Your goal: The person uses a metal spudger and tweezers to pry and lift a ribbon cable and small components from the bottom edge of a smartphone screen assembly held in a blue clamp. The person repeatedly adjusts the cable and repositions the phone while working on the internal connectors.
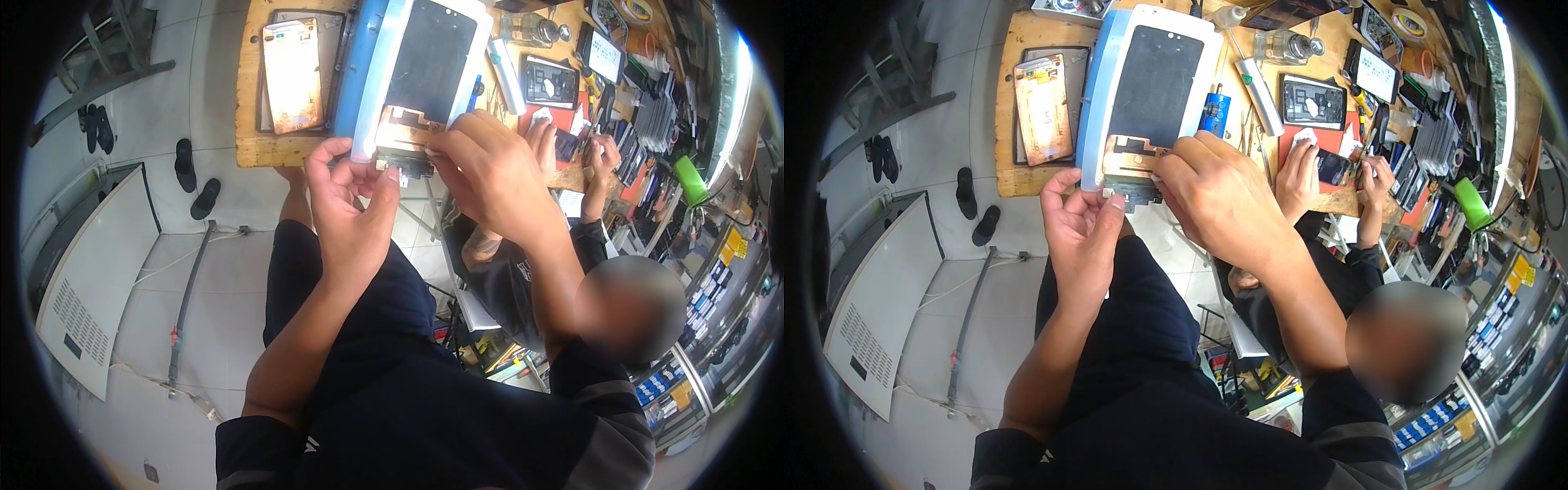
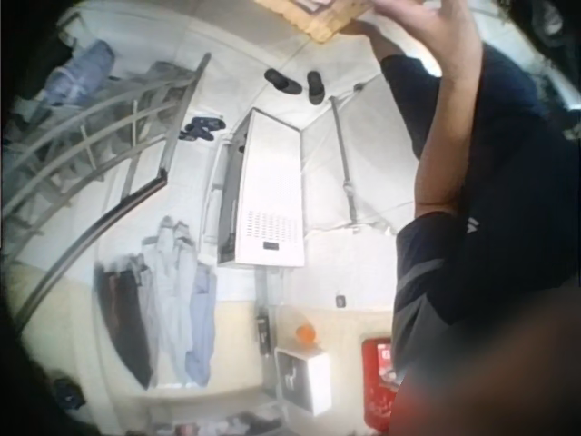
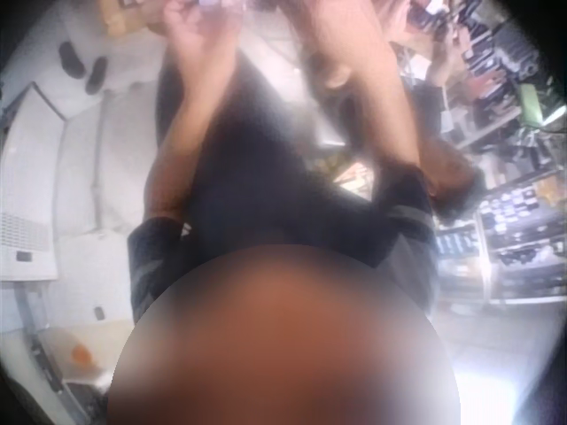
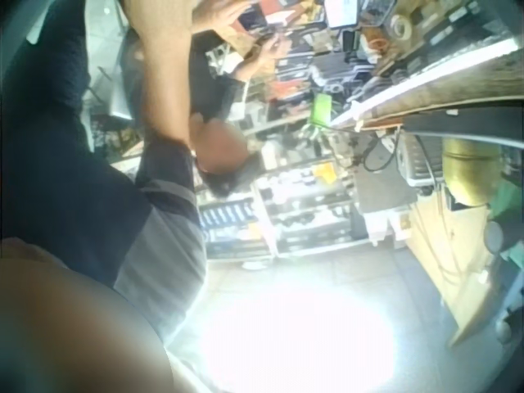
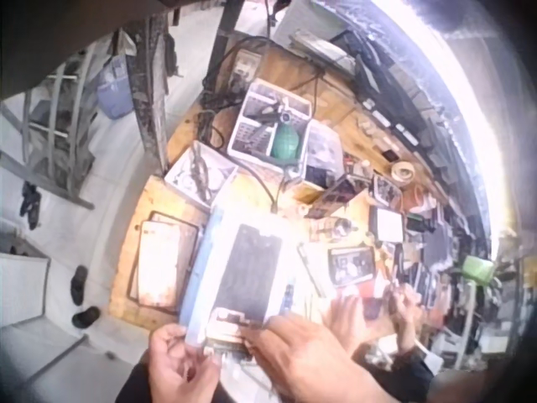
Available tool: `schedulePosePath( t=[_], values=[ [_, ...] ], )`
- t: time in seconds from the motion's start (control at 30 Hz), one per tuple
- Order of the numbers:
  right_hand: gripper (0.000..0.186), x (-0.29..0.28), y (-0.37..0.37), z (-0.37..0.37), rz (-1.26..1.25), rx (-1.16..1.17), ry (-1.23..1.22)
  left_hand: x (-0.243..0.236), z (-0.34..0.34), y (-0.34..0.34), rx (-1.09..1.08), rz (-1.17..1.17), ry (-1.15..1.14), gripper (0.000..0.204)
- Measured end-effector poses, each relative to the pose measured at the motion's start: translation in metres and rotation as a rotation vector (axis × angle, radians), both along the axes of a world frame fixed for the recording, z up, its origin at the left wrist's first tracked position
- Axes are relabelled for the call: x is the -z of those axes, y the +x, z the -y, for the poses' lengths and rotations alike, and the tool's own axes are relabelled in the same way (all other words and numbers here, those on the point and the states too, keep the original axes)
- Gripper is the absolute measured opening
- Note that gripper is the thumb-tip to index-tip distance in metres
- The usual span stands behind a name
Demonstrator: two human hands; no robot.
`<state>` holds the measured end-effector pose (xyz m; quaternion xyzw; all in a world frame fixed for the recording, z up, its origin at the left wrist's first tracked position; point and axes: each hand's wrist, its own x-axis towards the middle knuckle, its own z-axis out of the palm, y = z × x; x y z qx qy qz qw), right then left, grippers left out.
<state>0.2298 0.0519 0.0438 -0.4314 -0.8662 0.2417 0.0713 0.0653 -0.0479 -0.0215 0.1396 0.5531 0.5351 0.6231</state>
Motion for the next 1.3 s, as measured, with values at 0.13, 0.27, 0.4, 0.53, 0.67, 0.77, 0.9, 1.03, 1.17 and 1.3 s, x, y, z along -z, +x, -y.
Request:
schedulePosePath(
  t=[0.13, 0.27, 0.4, 0.53, 0.67, 0.77, 0.9, 1.03, 1.17, 1.3],
  values=[
    [0.016, 0.01, -0.017, -0.009, -0.061, -0.075, -0.003, 0.003, 0.002, 0.0, 0.005, -0.011, 0.014, 0.058],
    [0.021, 0.019, -0.031, -0.012, -0.103, -0.133, 0.0, 0.005, 0.002, 0.001, -0.003, -0.029, 0.041, 0.058],
    [0.014, 0.013, -0.017, -0.009, -0.03, -0.118, -0.008, 0.005, 0.003, 0.0, 0.013, -0.031, 0.035, 0.057],
    [0.011, -0.006, 0.006, -0.01, 0.14, -0.118, -0.007, 0.004, 0.003, -0.002, 0.069, -0.075, 0.035, 0.053],
    [0.012, -0.019, 0.005, -0.015, 0.058, -0.06, -0.011, 0.001, 0.002, 0.001, 0.002, -0.019, -0.003, 0.057],
    [0.021, -0.001, -0.016, -0.015, -0.102, -0.116, -0.008, 0.0, 0.002, 0.0, -0.015, 0.003, 0.001, 0.057],
    [0.02, 0.018, -0.023, -0.013, -0.142, -0.147, -0.003, -0.002, 0.001, -0.001, 0.008, -0.015, -0.002, 0.056],
    [0.013, -0.003, 0.003, -0.016, 0.03, -0.146, 0.024, -0.003, 0.0, -0.001, 0.006, -0.001, -0.009, 0.055],
    [0.017, -0.019, 0.008, -0.02, 0.085, -0.137, 0.002, -0.005, 0.0, 0.0, -0.011, 0.019, -0.016, 0.055],
    [0.012, 0.007, -0.023, -0.015, -0.146, -0.147, 0.043, -0.006, -0.001, -0.001, -0.014, 0.001, 0.001, 0.054]
  ],
)
